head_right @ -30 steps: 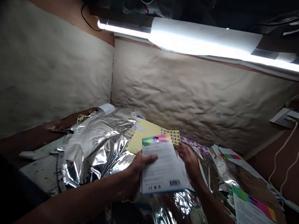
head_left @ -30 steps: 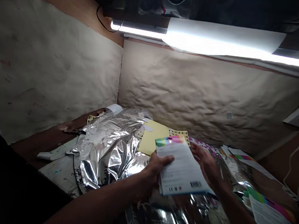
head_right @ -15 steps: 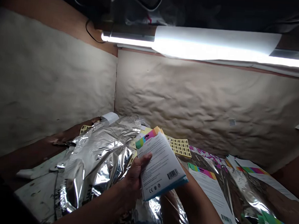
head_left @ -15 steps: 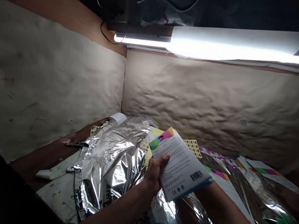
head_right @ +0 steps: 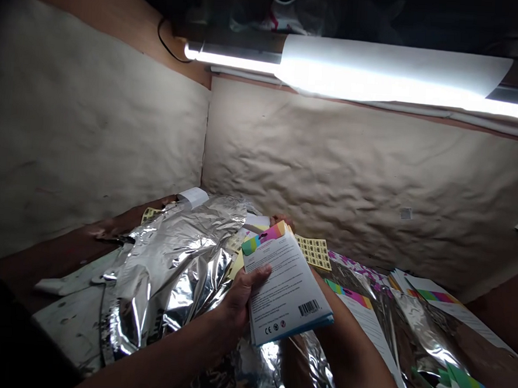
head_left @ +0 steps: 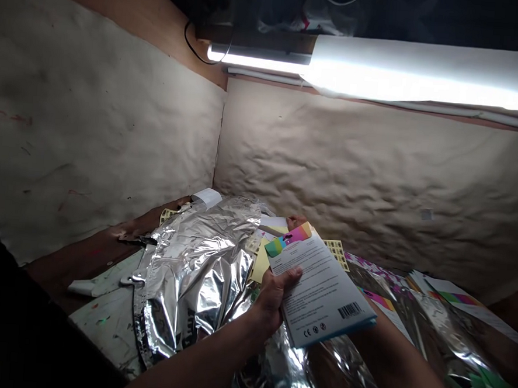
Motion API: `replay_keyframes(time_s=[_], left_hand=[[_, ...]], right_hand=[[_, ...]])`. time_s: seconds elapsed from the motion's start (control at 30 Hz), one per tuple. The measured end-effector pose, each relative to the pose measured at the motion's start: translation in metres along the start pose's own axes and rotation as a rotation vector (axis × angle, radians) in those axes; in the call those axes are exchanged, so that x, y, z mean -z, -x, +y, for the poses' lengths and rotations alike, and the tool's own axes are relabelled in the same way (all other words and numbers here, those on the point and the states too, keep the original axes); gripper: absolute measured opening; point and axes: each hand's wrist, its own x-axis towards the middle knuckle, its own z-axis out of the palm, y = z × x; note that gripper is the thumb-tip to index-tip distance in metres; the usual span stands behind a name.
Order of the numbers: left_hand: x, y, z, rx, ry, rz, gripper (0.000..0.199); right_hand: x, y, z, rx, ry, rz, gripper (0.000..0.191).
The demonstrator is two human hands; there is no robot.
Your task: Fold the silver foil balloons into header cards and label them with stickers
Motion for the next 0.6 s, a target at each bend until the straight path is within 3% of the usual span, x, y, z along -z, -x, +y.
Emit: replay_keyframes(time_s=[0.1, 0.2, 0.3, 0.37, 0.43, 0.47, 0.6], left_hand=[[0.003, -0.004, -0.001, -0.037, -0.063, 0.054, 0.047], [0.008, -0.01, -0.003, -0.132, -0.179, 0.126, 0.05], [0.014, -0.016, -0.007, -0.193, -0.257, 0.188, 0.051], [0.018, -0.019, -0.011, -0.211, -0.285, 0.18, 0.05], [0.02, -0.02, -0.016, -0.238, -0.309, 0.15, 0.053], [0.021, -0.021, -0.018, -0.25, -0.319, 0.139, 0.055], [0.021, -0.021, -0.025, -0.265, -0.292, 0.148, 0.056]], right_hand=[[0.023, -0.018, 0.023, -0.094, 0.016, 0.089, 0.025], [0.083, -0.022, 0.037, -0.122, 0.039, 0.233, 0.033], [0.146, 0.003, 0.024, -0.043, 0.057, 0.335, 0.032], [0.169, 0.037, 0.002, 0.086, 0.083, 0.336, 0.027], [0.17, 0.077, -0.024, 0.201, 0.189, 0.251, 0.022], [0.163, 0.098, -0.035, 0.28, 0.247, 0.151, 0.018], [0.118, 0.157, -0.055, 0.38, 0.327, -0.153, 0.013]])
